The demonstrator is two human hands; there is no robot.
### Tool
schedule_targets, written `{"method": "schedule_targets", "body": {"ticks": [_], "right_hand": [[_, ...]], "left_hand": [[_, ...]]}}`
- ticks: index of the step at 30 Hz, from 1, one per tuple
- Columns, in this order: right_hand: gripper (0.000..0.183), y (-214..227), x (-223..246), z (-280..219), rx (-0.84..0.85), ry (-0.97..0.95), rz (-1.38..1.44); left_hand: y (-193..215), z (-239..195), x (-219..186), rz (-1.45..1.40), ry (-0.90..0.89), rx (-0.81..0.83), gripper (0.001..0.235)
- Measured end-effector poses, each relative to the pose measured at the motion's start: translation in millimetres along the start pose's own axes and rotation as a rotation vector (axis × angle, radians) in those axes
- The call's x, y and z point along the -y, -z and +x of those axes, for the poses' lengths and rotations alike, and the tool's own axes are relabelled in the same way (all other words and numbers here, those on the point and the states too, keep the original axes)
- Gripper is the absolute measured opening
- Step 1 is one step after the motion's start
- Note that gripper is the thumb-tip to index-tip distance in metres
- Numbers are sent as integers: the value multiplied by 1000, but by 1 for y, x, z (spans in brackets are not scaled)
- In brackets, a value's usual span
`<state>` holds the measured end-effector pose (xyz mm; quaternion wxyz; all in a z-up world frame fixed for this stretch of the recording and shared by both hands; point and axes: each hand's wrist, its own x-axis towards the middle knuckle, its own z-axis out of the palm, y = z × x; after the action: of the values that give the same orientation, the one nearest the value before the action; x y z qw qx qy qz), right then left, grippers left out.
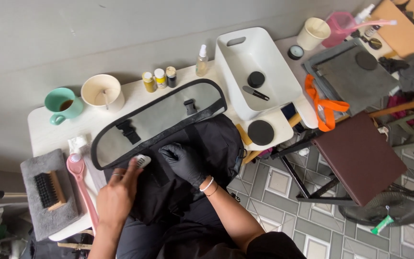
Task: The person uses a small white brush to scrub the exterior and interior surfaces of a black bag placed on a table. They systematically clean the bag's fabric, including the flap and inner lining, while wearing black gloves.
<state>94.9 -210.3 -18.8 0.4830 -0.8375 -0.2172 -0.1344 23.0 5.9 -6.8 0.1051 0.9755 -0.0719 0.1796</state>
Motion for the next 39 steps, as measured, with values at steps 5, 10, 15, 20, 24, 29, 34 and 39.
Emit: {"method": "schedule_targets", "body": {"ticks": [5,10,15,20,24,29,34,39], "right_hand": [[10,5,6,1,-10,-5,0],[9,2,2,1,7,-30,9],[13,0,1,1,11,-23,1],[13,-3,-6,-1,4,25,5],[13,-5,-8,-2,4,21,-8],[12,-6,-10,-1,-6,32,6],[12,-7,-11,-2,5,-1,5],[4,-18,-13,-2,-28,-86,-176]], "left_hand": [[-3,2,-5,-52,12,40,45],[2,3,0,-44,-13,92,46],[-3,-5,-10,-101,12,122,45],[3,-1,-4,-30,56,40,43],[-4,-16,-13,-103,25,162,47],[0,-5,0,37,83,29,44],[-4,-9,-13,-17,64,59,45],[6,-4,-15,104,-26,-58,35]]}}
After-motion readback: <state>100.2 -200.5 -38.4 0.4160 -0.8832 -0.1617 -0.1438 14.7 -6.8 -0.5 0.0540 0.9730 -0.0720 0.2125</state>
